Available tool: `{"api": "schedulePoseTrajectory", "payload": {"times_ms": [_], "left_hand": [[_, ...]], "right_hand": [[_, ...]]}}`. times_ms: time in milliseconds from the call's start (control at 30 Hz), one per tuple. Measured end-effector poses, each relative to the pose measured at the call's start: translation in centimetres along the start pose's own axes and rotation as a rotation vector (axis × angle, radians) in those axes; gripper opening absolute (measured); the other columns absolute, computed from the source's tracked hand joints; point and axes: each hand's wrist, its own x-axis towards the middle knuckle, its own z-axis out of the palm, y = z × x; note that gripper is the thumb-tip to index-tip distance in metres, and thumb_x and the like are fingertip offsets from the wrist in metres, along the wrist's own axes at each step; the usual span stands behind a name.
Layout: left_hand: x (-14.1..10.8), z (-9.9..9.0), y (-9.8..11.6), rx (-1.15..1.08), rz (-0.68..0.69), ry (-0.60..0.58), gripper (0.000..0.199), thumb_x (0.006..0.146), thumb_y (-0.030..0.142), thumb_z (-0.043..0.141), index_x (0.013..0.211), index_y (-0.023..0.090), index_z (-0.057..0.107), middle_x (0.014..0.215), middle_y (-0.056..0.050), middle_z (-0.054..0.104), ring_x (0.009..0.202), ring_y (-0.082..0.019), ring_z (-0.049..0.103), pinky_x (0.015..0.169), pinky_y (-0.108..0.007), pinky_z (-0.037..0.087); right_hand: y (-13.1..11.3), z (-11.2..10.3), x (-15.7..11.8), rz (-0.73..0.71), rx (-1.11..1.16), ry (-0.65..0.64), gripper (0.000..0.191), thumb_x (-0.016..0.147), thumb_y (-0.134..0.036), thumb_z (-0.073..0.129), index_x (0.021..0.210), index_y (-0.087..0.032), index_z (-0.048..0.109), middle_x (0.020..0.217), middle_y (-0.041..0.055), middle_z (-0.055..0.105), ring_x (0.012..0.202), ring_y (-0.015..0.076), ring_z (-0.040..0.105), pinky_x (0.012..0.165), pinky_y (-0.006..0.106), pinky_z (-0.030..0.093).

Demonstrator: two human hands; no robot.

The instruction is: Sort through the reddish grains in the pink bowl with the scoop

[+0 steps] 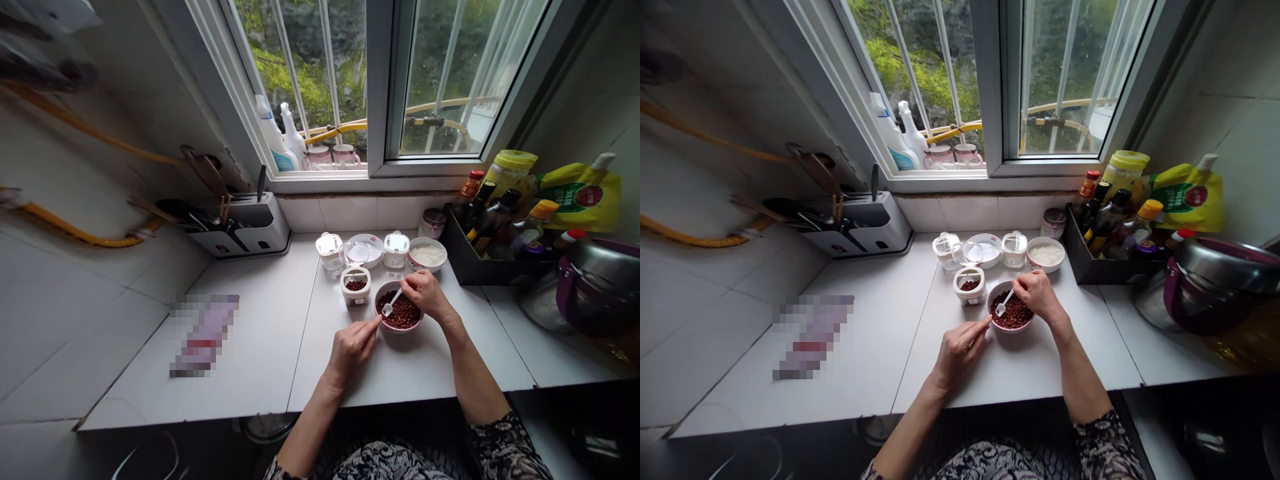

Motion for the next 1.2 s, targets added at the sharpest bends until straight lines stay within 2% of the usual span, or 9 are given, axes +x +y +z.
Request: {"api": "schedulePoseTrajectory", "payload": {"times_ms": [100, 233, 533, 867, 1000, 1200], "left_hand": [[0.05, -0.04, 0.02, 0.010, 0.005, -0.003, 0.034, 0.098, 0.011, 0.049, 0.129, 0.017, 0.062, 0.098, -0.009, 0.076, 0.080, -0.016, 0.072, 0.072, -0.025, 0.060], [0.14, -0.09, 0.07, 0.020, 0.009, 0.001, 0.034, 0.098, 0.011, 0.048, 0.129, 0.017, 0.062, 0.096, -0.009, 0.076, 0.078, -0.016, 0.072, 0.071, -0.024, 0.059], [0.08, -0.03, 0.12, 0.051, 0.001, -0.006, 0.032, 0.099, 0.014, 0.048, 0.127, 0.016, 0.063, 0.091, -0.009, 0.075, 0.075, -0.015, 0.072, 0.071, -0.025, 0.060], [0.02, -0.06, 0.01, 0.023, -0.001, -0.017, 0.038, 0.098, 0.012, 0.048, 0.133, 0.019, 0.059, 0.098, -0.010, 0.075, 0.079, -0.016, 0.072, 0.072, -0.025, 0.060], [0.03, -0.09, 0.06, 0.021, 0.000, -0.014, 0.037, 0.098, 0.011, 0.048, 0.133, 0.018, 0.060, 0.096, -0.009, 0.075, 0.079, -0.016, 0.072, 0.071, -0.025, 0.059], [-0.05, 0.18, -0.08, 0.007, 0.005, 0.006, 0.038, 0.097, 0.010, 0.049, 0.133, 0.018, 0.059, 0.096, -0.009, 0.075, 0.078, -0.016, 0.072, 0.072, -0.025, 0.060]], "right_hand": [[-0.09, 0.31, -0.02, -0.001, 0.010, -0.026, 0.039, 0.088, -0.035, 0.047, 0.053, -0.021, 0.034, 0.048, -0.0017, 0.042, 0.058, 0.0144, 0.045, 0.074, 0.031, 0.038], [-0.08, 0.35, 0.00, 0.009, 0.037, -0.047, 0.042, 0.088, -0.035, 0.046, 0.052, -0.021, 0.030, 0.047, -0.0037, 0.036, 0.052, 0.0115, 0.038, 0.066, 0.028, 0.036], [-0.02, 0.23, -0.09, 0.091, 0.124, -0.077, 0.043, 0.087, -0.039, 0.046, 0.052, -0.021, 0.029, 0.050, -0.0041, 0.031, 0.050, 0.0090, 0.030, 0.050, 0.025, 0.025], [-0.48, -0.15, -0.18, 0.194, 0.205, -0.058, 0.042, 0.085, -0.044, 0.045, 0.052, -0.021, 0.031, 0.052, -0.0037, 0.031, 0.051, 0.0092, 0.030, 0.048, 0.025, 0.023], [-0.65, -0.19, -0.17, 0.190, 0.201, -0.064, 0.043, 0.085, -0.044, 0.046, 0.052, -0.021, 0.031, 0.052, -0.0038, 0.030, 0.051, 0.0091, 0.029, 0.047, 0.025, 0.023], [-0.38, -0.05, -0.21, 0.200, 0.227, -0.031, 0.043, 0.086, -0.044, 0.047, 0.051, -0.021, 0.035, 0.048, -0.0034, 0.038, 0.049, 0.0097, 0.035, 0.048, 0.024, 0.027]]}}
